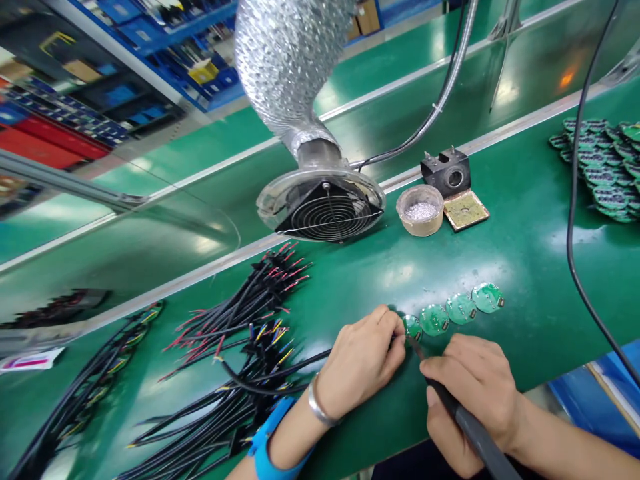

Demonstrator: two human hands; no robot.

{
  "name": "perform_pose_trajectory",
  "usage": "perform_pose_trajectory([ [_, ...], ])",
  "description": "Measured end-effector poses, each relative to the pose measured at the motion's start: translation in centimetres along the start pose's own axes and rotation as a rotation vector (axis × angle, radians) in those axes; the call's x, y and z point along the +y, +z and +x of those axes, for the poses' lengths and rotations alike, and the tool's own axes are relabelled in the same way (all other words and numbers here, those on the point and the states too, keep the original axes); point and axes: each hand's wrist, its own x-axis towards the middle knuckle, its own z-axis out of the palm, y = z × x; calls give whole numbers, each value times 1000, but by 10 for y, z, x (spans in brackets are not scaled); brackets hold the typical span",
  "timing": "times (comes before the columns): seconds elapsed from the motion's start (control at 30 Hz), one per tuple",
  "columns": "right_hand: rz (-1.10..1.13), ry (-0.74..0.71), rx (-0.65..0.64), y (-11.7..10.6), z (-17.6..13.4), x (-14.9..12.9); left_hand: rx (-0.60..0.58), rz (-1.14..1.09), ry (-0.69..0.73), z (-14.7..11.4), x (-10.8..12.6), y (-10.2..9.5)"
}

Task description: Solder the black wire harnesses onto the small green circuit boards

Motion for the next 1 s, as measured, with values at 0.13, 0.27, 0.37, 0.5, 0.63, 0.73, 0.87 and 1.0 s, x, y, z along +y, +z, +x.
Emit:
perform_pose_trajectory([
  [0.13, -37, -34, 4, 2, 0, -1, 19, -34, 14, 0, -2, 2],
  [0.27, -71, -73, 9, 4, -5, 0, 53, -45, 25, 0, -3, 4],
  [0.37, -32, -36, 33, 1, -13, 1, 57, -41, 27, 0, -3, 4],
  [0.5, 21, 42, 53, -9, -18, -1, 52, -37, 19, 0, -3, 3],
  [0.63, 56, 96, 63, -17, -14, -1, 55, -67, 28, -2, -5, 1],
  [0.73, 100, 102, 46, -15, -12, 1, 64, -102, 48, -3, -7, 1],
  [0.87, 96, 31, 77, -2, -14, 5, 88, -115, 36, -3, -7, 4],
  [1.0, -4, -51, 50, 6, -13, 4, 102, -110, 29, -3, -5, 6],
])
